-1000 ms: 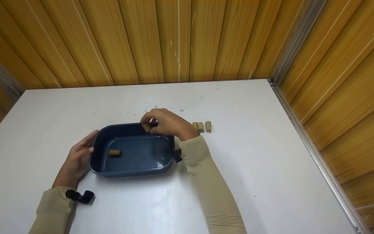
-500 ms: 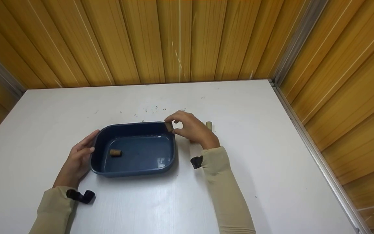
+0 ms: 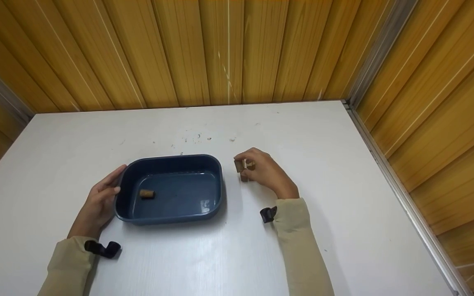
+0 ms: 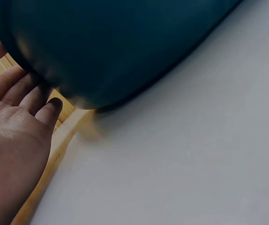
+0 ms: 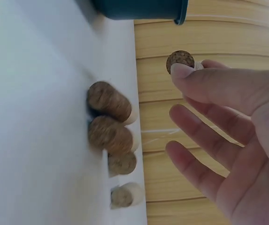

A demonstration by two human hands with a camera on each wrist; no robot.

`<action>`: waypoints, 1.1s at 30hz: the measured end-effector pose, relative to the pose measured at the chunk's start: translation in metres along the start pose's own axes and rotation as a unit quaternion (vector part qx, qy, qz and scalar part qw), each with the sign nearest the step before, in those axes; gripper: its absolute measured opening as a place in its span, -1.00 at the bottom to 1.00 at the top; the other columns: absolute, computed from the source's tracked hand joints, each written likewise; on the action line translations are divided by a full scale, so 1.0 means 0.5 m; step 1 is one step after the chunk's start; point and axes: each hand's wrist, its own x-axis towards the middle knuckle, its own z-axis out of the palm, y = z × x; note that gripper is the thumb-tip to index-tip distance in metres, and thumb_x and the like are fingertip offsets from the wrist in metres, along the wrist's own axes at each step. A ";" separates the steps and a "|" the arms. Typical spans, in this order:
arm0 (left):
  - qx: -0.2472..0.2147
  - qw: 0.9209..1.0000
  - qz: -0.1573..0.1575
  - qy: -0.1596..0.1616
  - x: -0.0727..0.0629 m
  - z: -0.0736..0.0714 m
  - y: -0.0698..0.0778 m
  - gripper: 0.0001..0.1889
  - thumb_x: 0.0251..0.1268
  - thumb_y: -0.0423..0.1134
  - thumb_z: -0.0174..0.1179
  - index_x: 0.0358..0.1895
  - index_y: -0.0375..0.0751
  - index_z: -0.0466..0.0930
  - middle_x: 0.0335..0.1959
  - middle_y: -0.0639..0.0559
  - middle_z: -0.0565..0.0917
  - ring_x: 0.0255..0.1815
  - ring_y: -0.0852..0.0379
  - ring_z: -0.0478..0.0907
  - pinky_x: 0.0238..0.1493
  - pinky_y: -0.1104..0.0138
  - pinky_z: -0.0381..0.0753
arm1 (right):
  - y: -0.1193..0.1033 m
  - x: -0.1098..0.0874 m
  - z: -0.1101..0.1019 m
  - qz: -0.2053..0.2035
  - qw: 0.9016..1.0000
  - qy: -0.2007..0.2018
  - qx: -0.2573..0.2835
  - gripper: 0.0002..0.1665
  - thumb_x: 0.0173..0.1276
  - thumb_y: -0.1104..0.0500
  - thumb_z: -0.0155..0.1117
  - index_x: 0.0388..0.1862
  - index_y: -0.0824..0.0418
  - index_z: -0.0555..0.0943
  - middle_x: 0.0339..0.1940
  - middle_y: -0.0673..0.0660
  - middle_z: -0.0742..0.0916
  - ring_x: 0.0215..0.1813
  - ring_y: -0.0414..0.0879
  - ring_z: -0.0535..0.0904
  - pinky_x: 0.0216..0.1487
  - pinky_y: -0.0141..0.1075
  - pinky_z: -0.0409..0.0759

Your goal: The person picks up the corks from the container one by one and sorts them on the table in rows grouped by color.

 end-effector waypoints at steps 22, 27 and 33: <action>0.020 1.000 0.013 -0.005 0.000 -0.003 -0.005 -0.33 0.18 -0.63 -0.15 0.45 -0.47 0.05 0.52 -0.27 0.10 0.38 0.33 0.32 0.37 0.49 0.29 | 0.066 -0.058 -0.031 0.114 0.992 -0.018 -0.047 -0.51 0.17 0.40 0.28 0.13 0.26 0.60 -0.10 0.23 0.59 -0.05 0.11 0.56 -0.08 -0.19 0.52; 0.017 1.000 0.018 -0.013 0.001 -0.004 -0.004 -0.32 0.18 -0.63 -0.14 0.45 -0.50 0.02 0.51 -0.27 0.12 0.34 0.37 0.35 0.36 0.49 0.30 | 0.071 -0.057 -0.029 0.125 0.991 -0.021 -0.044 -0.51 0.15 0.40 0.32 0.11 0.28 0.60 -0.11 0.26 0.59 -0.06 0.13 0.56 -0.08 -0.17 0.53; 0.012 1.000 0.020 -0.018 0.003 -0.004 -0.002 -0.32 0.18 -0.64 -0.14 0.45 -0.50 0.01 0.49 -0.23 0.18 0.34 0.35 0.36 0.35 0.49 0.33 | 0.077 -0.054 -0.022 0.129 0.990 -0.021 -0.049 -0.51 0.14 0.41 0.33 0.11 0.28 0.60 -0.15 0.25 0.59 -0.05 0.13 0.55 -0.05 -0.11 0.54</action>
